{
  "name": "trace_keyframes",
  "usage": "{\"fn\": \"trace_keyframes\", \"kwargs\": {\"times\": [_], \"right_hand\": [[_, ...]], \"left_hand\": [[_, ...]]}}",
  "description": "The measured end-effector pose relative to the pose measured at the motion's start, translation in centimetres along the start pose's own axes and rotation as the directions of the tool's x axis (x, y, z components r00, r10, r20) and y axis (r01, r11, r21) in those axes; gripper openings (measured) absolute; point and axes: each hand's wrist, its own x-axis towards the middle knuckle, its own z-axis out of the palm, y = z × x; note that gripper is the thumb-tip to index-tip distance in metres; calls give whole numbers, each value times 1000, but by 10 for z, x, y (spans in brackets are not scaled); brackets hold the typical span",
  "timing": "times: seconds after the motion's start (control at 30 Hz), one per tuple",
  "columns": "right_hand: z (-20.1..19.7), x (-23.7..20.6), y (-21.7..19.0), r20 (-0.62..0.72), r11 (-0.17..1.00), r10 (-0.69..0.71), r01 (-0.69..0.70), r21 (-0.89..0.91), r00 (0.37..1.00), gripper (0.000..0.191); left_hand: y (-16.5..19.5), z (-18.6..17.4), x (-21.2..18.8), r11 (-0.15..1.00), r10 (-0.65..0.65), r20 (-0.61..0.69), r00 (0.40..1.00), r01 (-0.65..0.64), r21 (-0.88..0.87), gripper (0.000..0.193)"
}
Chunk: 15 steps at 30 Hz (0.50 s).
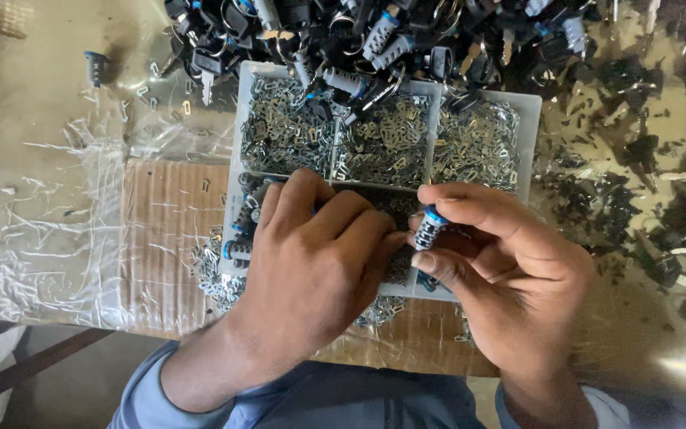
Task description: The person grabs a handful of small lock cylinders from an orange basket on the workbench, then one at a time inserts a key into each cylinder and places the assembled lock into a compartment of a divided plastic tray. They repeat this pick, insert, and place cycle continuously across the workbench.
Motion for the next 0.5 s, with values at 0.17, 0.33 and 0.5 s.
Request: {"fn": "trace_keyframes", "kwargs": {"times": [0.17,0.33,0.5], "right_hand": [[-1,0,0,2,997,-26,26,-68,1000,38],[-2,-1,0,4,997,11,-11,-81,1000,35],[-1,-2,1,-26,1000,-14,14,-13,1000,34]], "left_hand": [[5,0,-8,903,-169,-136,976,98,-418,22],[11,-5,-7,812,-211,-182,960,68,-580,22],[6,-2,1,998,48,-226,973,-39,46,27]]}}
